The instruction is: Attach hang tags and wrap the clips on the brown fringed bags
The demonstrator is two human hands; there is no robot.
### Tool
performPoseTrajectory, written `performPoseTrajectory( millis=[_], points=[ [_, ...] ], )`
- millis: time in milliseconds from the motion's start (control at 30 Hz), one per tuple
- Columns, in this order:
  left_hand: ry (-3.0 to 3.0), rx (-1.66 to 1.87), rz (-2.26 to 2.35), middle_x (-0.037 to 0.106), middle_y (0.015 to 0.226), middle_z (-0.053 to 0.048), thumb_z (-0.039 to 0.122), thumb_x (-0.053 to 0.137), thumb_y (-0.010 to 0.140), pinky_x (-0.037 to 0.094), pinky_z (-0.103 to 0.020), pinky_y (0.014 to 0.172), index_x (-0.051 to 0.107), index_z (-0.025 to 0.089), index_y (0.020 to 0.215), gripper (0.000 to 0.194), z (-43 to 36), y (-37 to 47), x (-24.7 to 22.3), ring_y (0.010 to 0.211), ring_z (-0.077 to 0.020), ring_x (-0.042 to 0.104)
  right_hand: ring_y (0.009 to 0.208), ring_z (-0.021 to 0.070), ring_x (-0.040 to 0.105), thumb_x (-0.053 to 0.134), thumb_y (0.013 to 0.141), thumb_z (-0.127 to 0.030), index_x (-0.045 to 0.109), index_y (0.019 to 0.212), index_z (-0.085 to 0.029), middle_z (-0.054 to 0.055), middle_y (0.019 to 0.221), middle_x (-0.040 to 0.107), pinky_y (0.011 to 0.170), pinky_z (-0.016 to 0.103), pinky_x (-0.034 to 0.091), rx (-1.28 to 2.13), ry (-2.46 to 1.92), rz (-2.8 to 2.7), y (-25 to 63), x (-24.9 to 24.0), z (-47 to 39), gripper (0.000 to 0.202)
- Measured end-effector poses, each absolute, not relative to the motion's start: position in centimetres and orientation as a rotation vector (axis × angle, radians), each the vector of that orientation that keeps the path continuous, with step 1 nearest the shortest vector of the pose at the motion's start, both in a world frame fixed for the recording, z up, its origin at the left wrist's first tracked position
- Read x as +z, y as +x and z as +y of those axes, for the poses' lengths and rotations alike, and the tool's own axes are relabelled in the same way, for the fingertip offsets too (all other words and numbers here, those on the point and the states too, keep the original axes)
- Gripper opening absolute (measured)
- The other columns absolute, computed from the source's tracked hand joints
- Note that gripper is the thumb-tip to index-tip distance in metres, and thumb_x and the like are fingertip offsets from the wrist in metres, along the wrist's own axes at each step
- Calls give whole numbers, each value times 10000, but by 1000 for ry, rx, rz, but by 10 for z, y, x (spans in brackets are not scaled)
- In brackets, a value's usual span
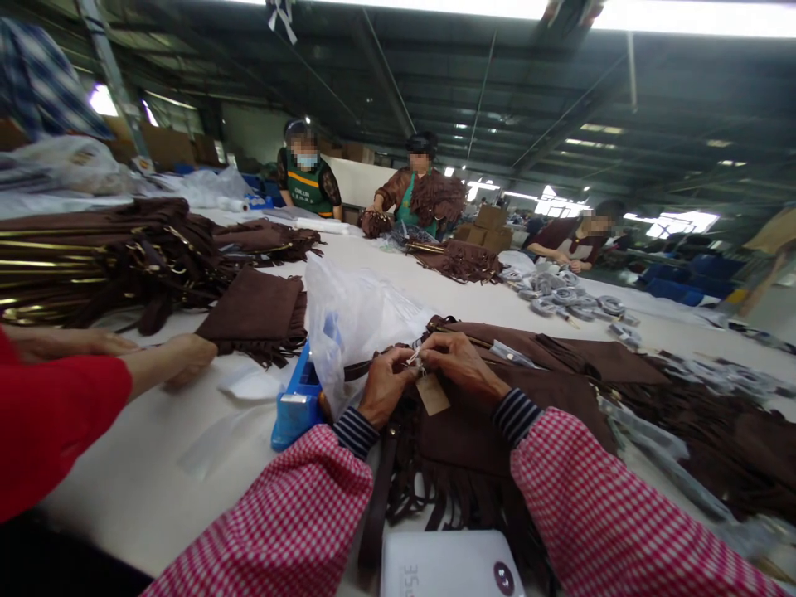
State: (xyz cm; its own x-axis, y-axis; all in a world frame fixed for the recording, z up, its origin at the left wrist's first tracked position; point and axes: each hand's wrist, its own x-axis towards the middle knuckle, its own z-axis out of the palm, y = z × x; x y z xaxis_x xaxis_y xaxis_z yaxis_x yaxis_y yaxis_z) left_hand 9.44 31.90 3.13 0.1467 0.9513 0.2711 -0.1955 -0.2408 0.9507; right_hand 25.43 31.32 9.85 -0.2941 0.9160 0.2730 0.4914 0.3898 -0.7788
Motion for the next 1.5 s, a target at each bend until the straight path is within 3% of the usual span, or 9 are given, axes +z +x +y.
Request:
performPoseTrajectory(
  millis=[100, 400, 600, 700, 800, 967, 1133, 1300, 1500],
  points=[
    [1505, 1378, 860, 722, 814, -33, 218, 714, 731, 479, -281, 743, 772, 158, 808, 114, 320, 98, 29, 793, -183, 632, 668, 138, 561, 592, 816, -215, 694, 743, -132, 10, 702, 650, 631, 237, 413, 687, -1172, -1982, 252, 97, 312, 150],
    [1473, 1339, 835, 764, 847, -43, 341, 673, 829, 474, -289, 778, 808, 167, 859, 222, 315, 96, 32, 841, -206, 656, 687, 149, 556, 535, 865, -173, 658, 746, -153, 17, 731, 647, 646, 252, 400, 405, -1316, -2061, 266, 91, 317, 172],
    [1194, 1243, 808, 740, 865, -65, 350, 707, 777, 469, -251, 649, 758, 141, 813, 218, 313, 92, 39, 805, -183, 640, 725, 164, 550, 539, 830, -151, 628, 744, -152, 27, 757, 629, 684, 275, 404, 355, -1395, -1995, 275, 93, 312, 124],
    [1004, 1212, 631, 714, 844, -50, 311, 700, 766, 490, -242, 677, 701, 139, 744, 174, 311, 88, 45, 810, -159, 636, 753, 163, 555, 531, 803, -118, 617, 851, -162, 16, 812, 621, 698, 273, 424, 432, -1315, -2044, 278, 99, 295, 108],
    [869, 1196, 474, 674, 776, -29, 295, 706, 769, 517, -254, 694, 669, 138, 719, 169, 310, 84, 50, 774, -146, 622, 850, 167, 560, 529, 785, -89, 601, 1018, -189, 26, 967, 612, 769, 283, 452, 492, -1230, -2219, 280, 105, 272, 263],
    [796, 1167, 397, 715, 998, -75, 296, 706, 808, 536, -257, 706, 704, 144, 866, 163, 309, 79, 53, 884, -165, 640, 1050, 219, 510, 561, 824, -101, 588, 1130, -194, 83, 1143, 550, 798, 295, 450, 116, -1322, -2630, 273, 99, 254, 321],
    [979, 1154, 529, 714, 1163, -113, 290, 684, 822, 489, -205, 639, 726, 156, 1074, 288, 311, 78, 48, 866, -151, 658, 939, 204, 529, 471, 935, -112, 628, 1045, -183, 95, 1053, 578, 675, 263, 400, -201, -1329, -2749, 266, 87, 263, 205],
    [1202, 1199, 696, 756, 1012, -78, 148, 632, 721, 395, -185, 517, 775, 145, 1005, 318, 316, 83, 41, 589, -80, 606, 835, 171, 579, 483, 972, -180, 684, 1021, -184, 59, 953, 634, 749, 277, 420, 157, -1271, -2464, 277, 97, 285, 208],
    [1209, 1235, 697, 748, 1063, -78, 191, 727, 699, 420, -212, 502, 710, 168, 1210, 511, 319, 90, 37, 544, -88, 605, 636, 154, 545, 485, 966, -364, 679, 846, -133, 28, 716, 619, 590, 254, 405, 642, -1237, -2356, 272, 117, 316, 325]
  ],
)
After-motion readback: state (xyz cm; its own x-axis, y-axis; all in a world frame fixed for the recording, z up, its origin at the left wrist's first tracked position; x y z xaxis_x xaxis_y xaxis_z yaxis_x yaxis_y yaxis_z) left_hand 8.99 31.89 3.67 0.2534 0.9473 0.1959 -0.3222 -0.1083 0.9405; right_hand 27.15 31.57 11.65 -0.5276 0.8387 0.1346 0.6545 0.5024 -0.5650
